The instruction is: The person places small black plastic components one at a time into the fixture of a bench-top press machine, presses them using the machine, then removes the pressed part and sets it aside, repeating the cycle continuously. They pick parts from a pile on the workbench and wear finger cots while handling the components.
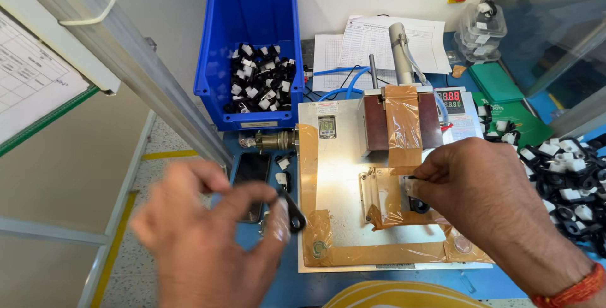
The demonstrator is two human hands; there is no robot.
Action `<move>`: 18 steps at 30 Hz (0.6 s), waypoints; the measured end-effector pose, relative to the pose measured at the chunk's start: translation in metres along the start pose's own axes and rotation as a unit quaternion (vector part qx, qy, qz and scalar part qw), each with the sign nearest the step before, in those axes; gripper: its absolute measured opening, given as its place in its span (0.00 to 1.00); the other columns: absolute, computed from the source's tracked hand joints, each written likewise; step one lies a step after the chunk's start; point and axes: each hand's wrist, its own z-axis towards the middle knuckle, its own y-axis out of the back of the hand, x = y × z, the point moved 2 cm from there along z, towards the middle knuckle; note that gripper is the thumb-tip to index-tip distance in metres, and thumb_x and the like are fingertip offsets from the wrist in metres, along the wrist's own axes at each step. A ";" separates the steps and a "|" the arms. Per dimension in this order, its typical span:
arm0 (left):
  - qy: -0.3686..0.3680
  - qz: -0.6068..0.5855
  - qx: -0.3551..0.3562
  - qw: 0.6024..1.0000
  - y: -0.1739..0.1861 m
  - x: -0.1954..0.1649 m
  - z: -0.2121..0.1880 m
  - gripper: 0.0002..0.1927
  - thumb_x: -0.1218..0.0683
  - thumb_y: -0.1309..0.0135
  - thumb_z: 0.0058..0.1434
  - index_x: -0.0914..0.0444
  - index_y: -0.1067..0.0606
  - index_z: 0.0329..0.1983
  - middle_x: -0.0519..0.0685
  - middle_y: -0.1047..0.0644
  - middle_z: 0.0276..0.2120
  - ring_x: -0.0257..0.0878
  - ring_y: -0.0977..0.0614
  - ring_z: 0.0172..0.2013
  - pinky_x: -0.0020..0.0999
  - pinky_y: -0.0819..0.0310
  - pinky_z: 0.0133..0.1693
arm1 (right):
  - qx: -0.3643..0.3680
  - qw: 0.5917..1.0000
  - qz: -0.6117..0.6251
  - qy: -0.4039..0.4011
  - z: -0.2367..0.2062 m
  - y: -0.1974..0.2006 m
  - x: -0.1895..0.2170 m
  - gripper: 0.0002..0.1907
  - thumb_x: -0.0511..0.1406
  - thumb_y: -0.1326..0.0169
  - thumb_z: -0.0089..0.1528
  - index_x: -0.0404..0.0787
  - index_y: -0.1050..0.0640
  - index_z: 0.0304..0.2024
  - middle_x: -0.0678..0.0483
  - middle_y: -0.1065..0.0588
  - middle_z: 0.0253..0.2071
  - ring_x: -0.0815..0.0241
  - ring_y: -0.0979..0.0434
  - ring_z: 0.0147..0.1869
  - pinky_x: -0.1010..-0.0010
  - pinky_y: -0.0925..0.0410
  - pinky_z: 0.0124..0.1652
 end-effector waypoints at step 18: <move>-0.020 -0.122 -0.159 0.979 -0.071 0.065 0.159 0.14 0.49 0.38 0.65 0.60 0.22 0.48 0.52 0.33 0.47 0.48 0.32 0.53 0.51 0.47 0.56 | -0.111 0.974 0.038 -0.196 -0.046 -0.065 -0.103 0.16 0.46 0.33 0.58 0.49 0.12 0.46 0.55 0.16 0.36 0.64 0.16 0.39 0.72 0.23 0.43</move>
